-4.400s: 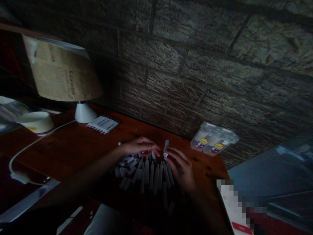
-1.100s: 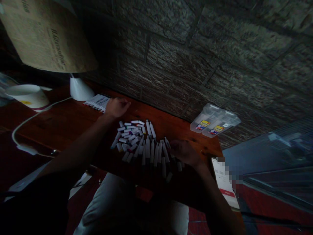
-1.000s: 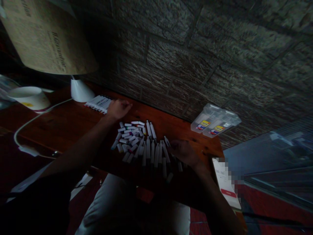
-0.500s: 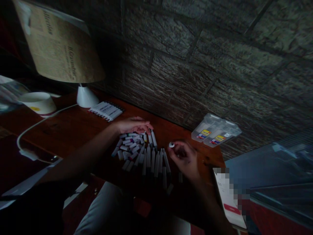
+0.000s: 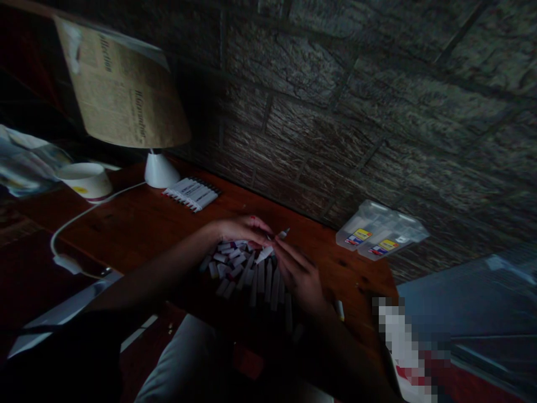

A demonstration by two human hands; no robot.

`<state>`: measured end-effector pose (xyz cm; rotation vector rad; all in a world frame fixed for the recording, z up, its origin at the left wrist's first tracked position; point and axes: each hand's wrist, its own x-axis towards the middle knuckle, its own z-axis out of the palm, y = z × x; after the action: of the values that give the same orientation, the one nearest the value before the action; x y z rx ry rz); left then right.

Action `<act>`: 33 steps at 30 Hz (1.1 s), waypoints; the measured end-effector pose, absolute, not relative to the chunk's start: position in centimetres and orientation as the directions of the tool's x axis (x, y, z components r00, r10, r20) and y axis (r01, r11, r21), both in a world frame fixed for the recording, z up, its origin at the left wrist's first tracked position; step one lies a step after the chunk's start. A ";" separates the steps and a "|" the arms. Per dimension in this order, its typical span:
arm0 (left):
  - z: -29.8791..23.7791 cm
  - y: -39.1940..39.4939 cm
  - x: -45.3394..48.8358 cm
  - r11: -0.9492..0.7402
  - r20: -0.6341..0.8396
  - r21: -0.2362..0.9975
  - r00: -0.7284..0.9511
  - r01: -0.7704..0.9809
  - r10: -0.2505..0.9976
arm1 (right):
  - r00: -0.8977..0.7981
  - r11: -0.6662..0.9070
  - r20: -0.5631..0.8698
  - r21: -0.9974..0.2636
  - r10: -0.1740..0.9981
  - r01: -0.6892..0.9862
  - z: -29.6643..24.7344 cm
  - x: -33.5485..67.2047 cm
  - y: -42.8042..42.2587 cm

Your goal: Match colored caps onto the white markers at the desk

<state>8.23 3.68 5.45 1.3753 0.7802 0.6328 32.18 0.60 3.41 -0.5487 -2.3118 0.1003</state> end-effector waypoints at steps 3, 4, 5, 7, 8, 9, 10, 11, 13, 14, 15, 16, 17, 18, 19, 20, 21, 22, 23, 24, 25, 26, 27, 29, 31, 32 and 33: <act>5.4 3.8 8.5 0.158 -0.153 0.987 0.530 0.036 0.834 | -0.645 0.892 0.617 -0.289 0.451 0.348 3.3 32.1 0.8; 5.5 3.8 8.5 0.162 -0.161 0.986 0.498 0.041 0.852 | -0.637 0.886 0.616 -0.306 0.463 0.348 3.4 32.1 0.9; 5.7 3.9 8.3 0.157 -0.166 0.986 0.461 0.059 0.872 | -0.626 0.880 0.618 -0.321 0.475 0.351 3.6 32.2 0.9; 6.0 4.1 7.4 0.128 -0.173 0.981 0.368 0.143 0.914 | -0.584 0.857 0.628 -0.344 0.514 0.384 3.9 32.6 0.9; 6.2 4.2 6.6 0.111 -0.174 0.971 0.308 0.213 0.935 | -0.550 0.842 0.642 -0.353 0.535 0.407 4.0 33.0 1.0; 6.3 4.3 5.6 0.095 -0.172 0.949 0.240 0.299 0.956 | -0.502 0.823 0.660 -0.368 0.560 0.434 4.1 33.4 1.1; 6.5 4.5 4.4 0.084 -0.157 0.914 0.157 0.396 0.975 | -0.470 0.795 0.653 -0.389 0.594 0.464 4.1 33.9 1.2; 6.6 4.6 3.1 0.067 -0.116 0.863 0.067 0.501 0.991 | -0.446 0.767 0.637 -0.410 0.628 0.494 4.0 34.5 1.4; 6.7 4.9 0.4 0.072 -0.042 0.696 -0.060 0.714 0.997 | -0.439 0.736 0.604 -0.430 0.665 0.523 3.5 35.6 1.8; 6.6 5.1 -0.8 0.111 -0.023 0.595 -0.121 0.796 0.992 | -0.429 0.724 0.597 -0.437 0.677 0.534 3.2 36.1 2.1; 6.5 5.2 -1.8 0.161 -0.025 0.499 -0.172 0.852 0.985 | -0.411 0.709 0.596 -0.442 0.690 0.550 3.0 36.5 2.3; 6.4 5.2 -2.6 0.194 -0.029 0.409 -0.200 0.892 0.979 | -0.392 0.697 0.598 -0.444 0.699 0.563 2.8 36.7 2.5; 6.2 5.2 -3.2 0.227 -0.037 0.324 -0.227 0.918 0.973 | -0.376 0.686 0.601 -0.445 0.705 0.575 2.6 36.9 2.7; 6.0 5.1 -3.5 0.254 -0.048 0.257 -0.250 0.933 0.967 | -0.363 0.681 0.607 -0.443 0.707 0.583 2.6 37.0 2.8; 5.8 5.1 -3.7 0.277 -0.057 0.208 -0.271 0.938 0.961 | -0.358 0.680 0.612 -0.440 0.705 0.587 2.5 37.0 2.9; 5.7 5.0 -3.7 0.303 -0.062 0.176 -0.297 0.937 0.953 | -0.358 0.682 0.616 -0.435 0.701 0.588 2.5 37.0 3.0; 5.6 4.9 -3.5 0.331 -0.064 0.158 -0.325 0.930 0.943 | -0.364 0.685 0.616 -0.431 0.699 0.587 2.5 36.9 3.0; 5.5 4.8 -3.4 0.358 -0.066 0.150 -0.352 0.921 0.934 | -0.372 0.688 0.612 -0.429 0.698 0.585 2.5 36.9 3.0; 5.5 4.8 -3.2 0.382 -0.067 0.145 -0.376 0.913 0.924 | -0.380 0.690 0.607 -0.429 0.698 0.583 2.5 36.8 2.9; 5.5 4.8 -3.0 0.403 -0.067 0.139 -0.398 0.904 0.915 | -0.388 0.689 0.598 -0.432 0.702 0.581 2.5 36.8 2.8; 5.5 4.8 -2.9 0.420 -0.068 0.134 -0.415 0.897 0.907 | -0.392 0.686 0.588 -0.439 0.707 0.580 2.5 36.8 2.8; 5.5 4.8 -2.9 0.433 -0.068 0.132 -0.428 0.891 0.901 | -0.389 0.682 0.584 -0.445 0.713 0.581 2.5 36.8 2.7; 5.6 4.8 -2.9 0.444 -0.069 0.134 -0.439 0.886 0.896 | -0.385 0.677 0.582 -0.449 0.717 0.583 2.5 36.9 2.7; 5.5 4.9 -2.9 0.458 -0.065 0.136 -0.454 0.878 0.889 | -0.370 0.671 0.588 -0.449 0.719 0.590 2.6 37.1 2.7; 5.4 4.8 -3.0 0.470 -0.057 0.127 -0.466 0.874 0.883 | -0.369 0.673 0.595 -0.438 0.714 0.596 2.7 37.3 2.8; 5.3 4.8 -2.9 0.473 -0.052 0.122 -0.471 0.872 0.881 | -0.371 0.674 0.596 -0.432 0.712 0.599 2.8 37.5 2.8; 5.1 4.8 -2.9 0.473 -0.046 0.121 -0.471 0.872 0.881 | -0.375 0.673 0.593 -0.427 0.713 0.604 2.9 37.6 2.8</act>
<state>-2.88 4.81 5.15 1.5568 2.6074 0.1226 37.62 2.83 2.85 -1.0113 -2.0972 0.1757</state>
